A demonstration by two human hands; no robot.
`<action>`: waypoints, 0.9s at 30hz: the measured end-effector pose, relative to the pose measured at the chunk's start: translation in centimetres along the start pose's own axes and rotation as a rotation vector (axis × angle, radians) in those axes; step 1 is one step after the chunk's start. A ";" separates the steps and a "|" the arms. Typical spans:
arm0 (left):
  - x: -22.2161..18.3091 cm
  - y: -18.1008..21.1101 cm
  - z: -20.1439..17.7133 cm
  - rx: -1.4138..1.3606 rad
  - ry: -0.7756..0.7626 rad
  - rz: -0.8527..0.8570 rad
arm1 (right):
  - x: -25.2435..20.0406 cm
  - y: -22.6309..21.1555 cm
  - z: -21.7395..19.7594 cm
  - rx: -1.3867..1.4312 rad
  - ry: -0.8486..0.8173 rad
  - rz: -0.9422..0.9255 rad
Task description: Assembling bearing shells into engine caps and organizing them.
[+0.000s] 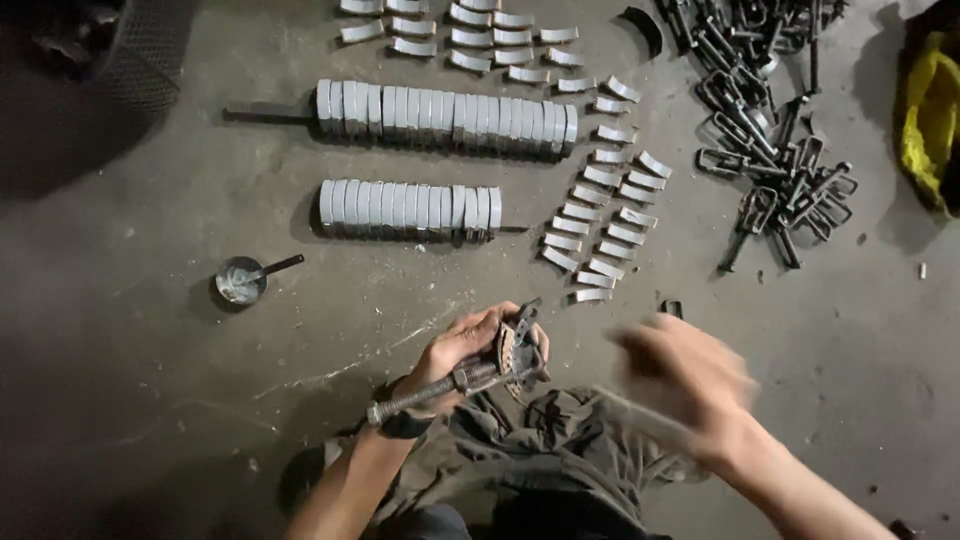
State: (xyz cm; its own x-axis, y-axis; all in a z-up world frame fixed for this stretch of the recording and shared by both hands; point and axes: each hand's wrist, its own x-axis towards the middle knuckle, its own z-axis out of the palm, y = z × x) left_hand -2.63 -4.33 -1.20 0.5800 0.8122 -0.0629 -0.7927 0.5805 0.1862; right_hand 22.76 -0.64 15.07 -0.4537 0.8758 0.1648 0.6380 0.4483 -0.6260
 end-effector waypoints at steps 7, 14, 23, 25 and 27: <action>-0.1 -0.1 -0.4 0.120 0.075 -0.016 | -1.2 -1.5 -0.4 -0.085 0.138 0.081; -0.2 0.1 -0.7 0.346 0.151 -0.009 | 0.3 1.0 2.3 -0.214 -0.276 -0.035; -0.1 -0.2 -0.6 0.274 0.163 -0.016 | 0.9 0.6 2.9 -0.196 -0.303 -0.035; -0.1 -0.6 -1.0 0.214 0.120 -0.006 | -0.1 -0.8 1.7 -0.176 -0.152 -0.001; -0.4 -0.5 -0.8 0.159 0.072 -0.002 | -0.9 -1.6 1.7 -0.158 0.008 0.042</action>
State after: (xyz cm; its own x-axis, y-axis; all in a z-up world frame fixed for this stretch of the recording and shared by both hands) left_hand -2.58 -4.89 -2.05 0.5623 0.8162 -0.1329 -0.7481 0.5705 0.3388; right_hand 21.09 -2.46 14.60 -0.4205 0.8952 0.1475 0.7464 0.4338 -0.5047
